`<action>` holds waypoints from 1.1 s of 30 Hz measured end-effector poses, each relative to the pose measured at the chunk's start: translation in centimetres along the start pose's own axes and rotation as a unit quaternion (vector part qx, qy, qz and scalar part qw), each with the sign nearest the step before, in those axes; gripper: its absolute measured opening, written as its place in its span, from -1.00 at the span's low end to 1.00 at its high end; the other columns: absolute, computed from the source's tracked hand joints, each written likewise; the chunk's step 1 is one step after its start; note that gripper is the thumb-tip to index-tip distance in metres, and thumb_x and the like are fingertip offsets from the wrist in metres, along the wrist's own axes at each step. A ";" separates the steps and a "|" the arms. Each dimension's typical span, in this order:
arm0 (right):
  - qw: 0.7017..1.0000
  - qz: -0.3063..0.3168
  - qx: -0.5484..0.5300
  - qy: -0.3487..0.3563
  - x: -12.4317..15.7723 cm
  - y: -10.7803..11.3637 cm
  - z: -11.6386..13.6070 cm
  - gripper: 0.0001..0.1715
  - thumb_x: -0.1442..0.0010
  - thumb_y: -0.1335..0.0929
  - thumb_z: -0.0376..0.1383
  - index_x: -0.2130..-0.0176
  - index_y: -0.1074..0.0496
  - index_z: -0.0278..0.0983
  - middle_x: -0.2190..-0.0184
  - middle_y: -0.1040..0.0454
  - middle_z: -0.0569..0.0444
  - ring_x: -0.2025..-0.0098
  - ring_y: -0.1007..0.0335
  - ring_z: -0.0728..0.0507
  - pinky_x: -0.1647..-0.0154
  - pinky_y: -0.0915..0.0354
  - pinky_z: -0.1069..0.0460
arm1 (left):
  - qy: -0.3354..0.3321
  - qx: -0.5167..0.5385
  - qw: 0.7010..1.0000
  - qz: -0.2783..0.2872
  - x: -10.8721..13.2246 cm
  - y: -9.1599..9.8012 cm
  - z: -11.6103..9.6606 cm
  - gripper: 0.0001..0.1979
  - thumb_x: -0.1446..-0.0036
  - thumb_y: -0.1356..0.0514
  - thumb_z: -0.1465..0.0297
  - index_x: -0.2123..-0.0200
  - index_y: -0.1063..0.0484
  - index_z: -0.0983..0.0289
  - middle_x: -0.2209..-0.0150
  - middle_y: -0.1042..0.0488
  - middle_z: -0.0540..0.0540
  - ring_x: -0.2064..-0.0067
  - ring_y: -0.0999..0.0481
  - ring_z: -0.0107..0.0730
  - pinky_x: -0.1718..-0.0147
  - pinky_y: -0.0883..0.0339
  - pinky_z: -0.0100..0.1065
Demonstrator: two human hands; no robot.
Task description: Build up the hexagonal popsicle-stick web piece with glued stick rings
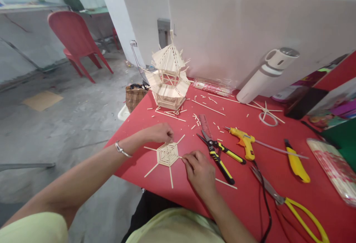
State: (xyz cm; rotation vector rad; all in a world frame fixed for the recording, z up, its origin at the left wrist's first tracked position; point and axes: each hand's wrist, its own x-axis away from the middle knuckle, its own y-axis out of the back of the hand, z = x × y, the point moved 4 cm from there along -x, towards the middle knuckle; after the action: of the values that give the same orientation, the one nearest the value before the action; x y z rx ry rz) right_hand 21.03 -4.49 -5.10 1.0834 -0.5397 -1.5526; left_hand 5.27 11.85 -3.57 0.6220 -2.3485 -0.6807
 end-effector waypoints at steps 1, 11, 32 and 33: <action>1.000 -0.001 0.002 0.000 0.0 0.0 0.0 -0.79 -0.35 -0.30 -0.26 0.20 -0.54 -0.19 0.32 -0.45 0.06 0.28 -0.38 -0.05 0.29 -0.17 0.08 | -0.002 -0.003 1.000 0.000 0.0 0.0 0.0 -0.82 0.16 -0.12 0.42 0.51 -0.52 0.29 0.51 -0.47 0.01 0.44 -0.37 -0.41 0.47 -0.12 -0.41; 1.000 0.002 0.002 0.001 0.1 0.1 0.0 -0.78 -0.36 -0.28 -0.25 0.20 -0.54 -0.19 0.32 -0.45 0.06 0.29 -0.37 -0.06 0.30 -0.16 0.08 | -0.002 -0.009 1.000 0.004 -0.3 -0.2 0.7 -0.81 0.15 -0.12 0.42 0.48 -0.53 0.29 0.50 -0.48 0.01 0.42 -0.40 -0.40 0.47 -0.13 -0.42; 1.000 0.013 0.006 -0.004 0.0 -0.1 0.0 -0.79 -0.36 -0.29 -0.26 0.20 -0.54 -0.19 0.31 -0.45 0.06 0.27 -0.38 -0.05 0.28 -0.17 0.08 | 0.000 0.004 1.000 0.003 0.2 0.1 -0.2 -0.85 0.15 -0.13 0.40 0.51 -0.50 0.29 0.52 -0.44 -0.01 0.45 -0.35 -0.42 0.49 -0.09 -0.41; 1.000 0.014 0.005 -0.004 0.0 -0.1 -0.1 -0.78 -0.36 -0.29 -0.25 0.20 -0.54 -0.19 0.31 -0.45 0.06 0.27 -0.38 -0.05 0.28 -0.17 0.08 | 0.000 0.005 1.000 0.004 0.2 0.1 -0.2 -0.85 0.15 -0.13 0.40 0.51 -0.50 0.29 0.52 -0.44 -0.01 0.45 -0.35 -0.42 0.48 -0.09 -0.41</action>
State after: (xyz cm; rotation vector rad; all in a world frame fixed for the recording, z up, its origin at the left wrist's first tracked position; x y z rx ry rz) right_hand 21.05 -4.49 -5.18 1.0729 -0.5673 -1.5321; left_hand 5.26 11.72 -3.25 0.6166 -2.3541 -0.6655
